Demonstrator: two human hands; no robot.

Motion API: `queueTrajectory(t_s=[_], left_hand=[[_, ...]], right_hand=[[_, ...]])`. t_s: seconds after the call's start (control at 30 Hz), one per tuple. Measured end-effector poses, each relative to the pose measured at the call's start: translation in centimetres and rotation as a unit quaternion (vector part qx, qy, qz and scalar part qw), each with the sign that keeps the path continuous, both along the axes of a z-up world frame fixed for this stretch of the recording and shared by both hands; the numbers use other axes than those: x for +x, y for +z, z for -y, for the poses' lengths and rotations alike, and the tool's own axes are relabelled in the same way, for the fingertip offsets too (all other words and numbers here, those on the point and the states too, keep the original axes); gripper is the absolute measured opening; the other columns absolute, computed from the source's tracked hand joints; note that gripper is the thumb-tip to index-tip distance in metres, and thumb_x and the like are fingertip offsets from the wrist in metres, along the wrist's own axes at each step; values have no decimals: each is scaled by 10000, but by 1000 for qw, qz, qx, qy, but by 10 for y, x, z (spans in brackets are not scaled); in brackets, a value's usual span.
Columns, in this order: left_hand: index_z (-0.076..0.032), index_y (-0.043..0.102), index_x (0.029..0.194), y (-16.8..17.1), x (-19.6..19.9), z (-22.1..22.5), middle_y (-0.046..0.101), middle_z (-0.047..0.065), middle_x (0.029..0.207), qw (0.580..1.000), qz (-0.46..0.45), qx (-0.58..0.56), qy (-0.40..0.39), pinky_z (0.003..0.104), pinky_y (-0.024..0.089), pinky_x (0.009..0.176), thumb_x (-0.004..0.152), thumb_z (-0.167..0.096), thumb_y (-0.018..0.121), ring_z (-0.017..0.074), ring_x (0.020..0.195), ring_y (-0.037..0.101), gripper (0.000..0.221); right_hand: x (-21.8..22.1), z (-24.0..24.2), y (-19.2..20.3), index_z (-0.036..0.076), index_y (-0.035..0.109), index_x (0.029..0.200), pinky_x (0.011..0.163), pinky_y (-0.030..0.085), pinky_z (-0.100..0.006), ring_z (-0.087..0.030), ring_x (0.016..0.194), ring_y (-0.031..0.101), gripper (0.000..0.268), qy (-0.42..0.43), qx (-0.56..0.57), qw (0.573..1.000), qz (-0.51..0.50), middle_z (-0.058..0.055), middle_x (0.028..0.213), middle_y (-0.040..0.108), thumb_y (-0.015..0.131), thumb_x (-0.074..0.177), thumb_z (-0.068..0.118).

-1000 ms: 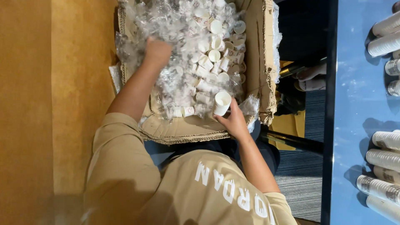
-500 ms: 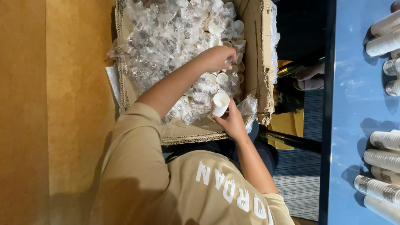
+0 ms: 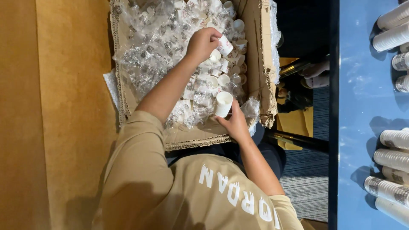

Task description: Sorting and inspecting individual paper cups from a large box and stacking them on a table.

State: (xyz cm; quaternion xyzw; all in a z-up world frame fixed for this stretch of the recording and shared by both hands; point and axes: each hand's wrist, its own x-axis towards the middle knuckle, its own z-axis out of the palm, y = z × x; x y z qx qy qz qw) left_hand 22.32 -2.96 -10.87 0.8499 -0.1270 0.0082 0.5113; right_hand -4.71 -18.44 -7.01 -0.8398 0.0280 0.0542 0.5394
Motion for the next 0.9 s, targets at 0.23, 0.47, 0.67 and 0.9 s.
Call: queueTrajectory(t_s=[0.23,0.47,0.67,0.9], left_hand=[[-134,803,1038,90,-114,-26,778,88,955,972,-5,113,-208,377,570,767,835,-149,777,239,835,748,205],[-135,810,980,64,-141,-9,780,78,927,935,-24,169,-311,393,562,781,798,-194,778,254,862,741,194],[-117,779,1038,27,-91,11,785,72,988,961,-50,21,-270,366,583,828,876,-237,765,237,913,760,202],[-92,697,1201,-55,-34,102,458,205,1417,968,17,248,-6,463,463,1002,767,-99,730,424,1265,487,435]], right_hand=[[0,-2,-5,40,427,1463,884,586,-377,-249,1056,725,822,-15,-8,1000,-1,-164,1205,704,858,771,142],[-3,-3,-2,53,502,1403,830,568,-386,-291,952,735,771,1,-97,995,-27,-174,1134,730,883,739,147],[-4,-2,0,35,451,1404,842,596,-369,-262,1000,753,745,-32,-23,999,1,-180,1130,726,849,780,114],[-3,-2,9,40,445,1409,842,602,-370,-269,1012,756,747,-31,-11,999,-13,-185,1146,726,842,781,121]])
